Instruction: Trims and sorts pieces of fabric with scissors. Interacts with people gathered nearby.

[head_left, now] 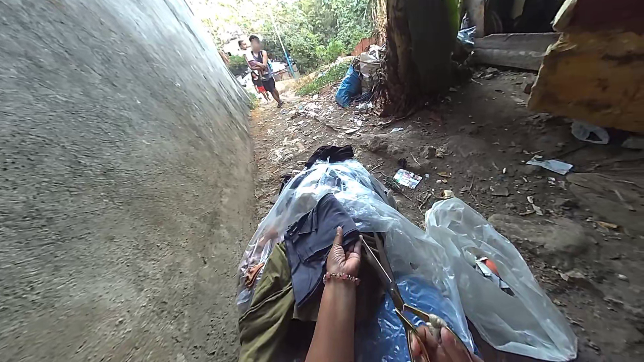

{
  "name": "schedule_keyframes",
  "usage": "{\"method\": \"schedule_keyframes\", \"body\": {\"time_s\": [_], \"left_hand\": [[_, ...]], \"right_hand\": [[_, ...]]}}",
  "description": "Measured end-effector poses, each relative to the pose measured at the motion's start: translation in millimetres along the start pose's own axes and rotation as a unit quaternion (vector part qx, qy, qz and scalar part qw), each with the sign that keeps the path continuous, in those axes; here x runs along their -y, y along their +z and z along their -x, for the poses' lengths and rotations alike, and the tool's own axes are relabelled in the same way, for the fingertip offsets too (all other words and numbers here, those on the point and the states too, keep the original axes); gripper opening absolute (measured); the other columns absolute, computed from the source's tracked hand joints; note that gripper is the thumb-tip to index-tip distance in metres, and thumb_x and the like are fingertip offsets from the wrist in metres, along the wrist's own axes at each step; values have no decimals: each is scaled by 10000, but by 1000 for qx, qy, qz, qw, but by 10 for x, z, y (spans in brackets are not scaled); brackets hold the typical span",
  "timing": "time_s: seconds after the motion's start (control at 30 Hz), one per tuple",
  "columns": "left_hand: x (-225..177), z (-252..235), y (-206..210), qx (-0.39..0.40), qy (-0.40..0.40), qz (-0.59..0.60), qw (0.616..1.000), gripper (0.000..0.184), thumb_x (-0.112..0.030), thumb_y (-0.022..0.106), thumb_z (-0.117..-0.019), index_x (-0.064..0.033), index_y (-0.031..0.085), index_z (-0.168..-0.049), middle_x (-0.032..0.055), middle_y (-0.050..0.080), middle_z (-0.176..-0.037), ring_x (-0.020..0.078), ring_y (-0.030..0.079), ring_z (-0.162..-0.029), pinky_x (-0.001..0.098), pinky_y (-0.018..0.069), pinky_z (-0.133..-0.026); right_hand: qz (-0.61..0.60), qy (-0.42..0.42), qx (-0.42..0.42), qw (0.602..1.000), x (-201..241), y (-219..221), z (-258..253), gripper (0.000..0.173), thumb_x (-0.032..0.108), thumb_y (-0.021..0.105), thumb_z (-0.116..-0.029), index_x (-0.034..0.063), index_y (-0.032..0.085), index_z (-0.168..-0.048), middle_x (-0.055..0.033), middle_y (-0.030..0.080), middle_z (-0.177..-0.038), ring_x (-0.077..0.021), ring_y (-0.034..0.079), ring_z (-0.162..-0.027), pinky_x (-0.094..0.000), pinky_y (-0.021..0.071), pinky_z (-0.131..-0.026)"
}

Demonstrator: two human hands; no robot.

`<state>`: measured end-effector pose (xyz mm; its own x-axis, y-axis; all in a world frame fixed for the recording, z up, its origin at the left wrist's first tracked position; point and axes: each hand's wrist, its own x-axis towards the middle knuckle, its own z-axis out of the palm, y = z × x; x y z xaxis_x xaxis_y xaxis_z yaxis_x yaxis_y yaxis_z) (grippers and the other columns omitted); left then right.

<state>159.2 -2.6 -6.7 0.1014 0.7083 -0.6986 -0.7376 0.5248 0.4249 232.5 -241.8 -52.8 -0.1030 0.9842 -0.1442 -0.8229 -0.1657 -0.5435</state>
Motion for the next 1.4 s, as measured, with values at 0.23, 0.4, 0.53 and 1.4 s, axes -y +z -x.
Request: {"method": "schedule_keyframes", "body": {"time_s": [0.23, 0.4, 0.53, 1.4], "left_hand": [[-50, -30, -3, 2, -28, 11, 1000, 306, -206, 519, -1065, -34, 457, -1311, 159, 594, -1137, 242, 652, -952, 331, 584, -794], [-42, -38, -10, 4, -35, 13, 999, 313, -234, 512, -1069, -36, 462, -1306, 162, 610, -1118, 247, 665, -929, 327, 589, -759], [-46, -42, -24, 5, -37, 6, 999, 299, -240, 509, -1069, -34, 475, -1283, 152, 620, -1090, 231, 663, -915, 317, 584, -765], [16, 8, -80, 21, -19, -8, 1000, 182, -205, 509, -1069, -42, 539, -1144, 102, 663, -988, 172, 678, -878, 263, 581, -743]], "right_hand": [[-1, 8, 15, 1000, -16, -32, -146, 424, 618, 663, -906, 199, 691, -967, 52, 664, -870, -51, 636, -740, -205, 542, -672], [-9, 16, 11, 1000, -7, 17, -201, 429, 614, 645, -921, 188, 689, -942, 42, 661, -851, -54, 634, -719, -201, 537, -642], [-23, 22, 16, 999, 19, 4, -245, 457, 638, 647, -905, 185, 705, -928, 38, 665, -842, -57, 636, -710, -203, 540, -643], [-178, 76, 87, 977, 47, 56, -846, 714, 810, 689, -719, 139, 733, -960, -16, 681, -861, -132, 676, -777, -277, 569, -724]]}}
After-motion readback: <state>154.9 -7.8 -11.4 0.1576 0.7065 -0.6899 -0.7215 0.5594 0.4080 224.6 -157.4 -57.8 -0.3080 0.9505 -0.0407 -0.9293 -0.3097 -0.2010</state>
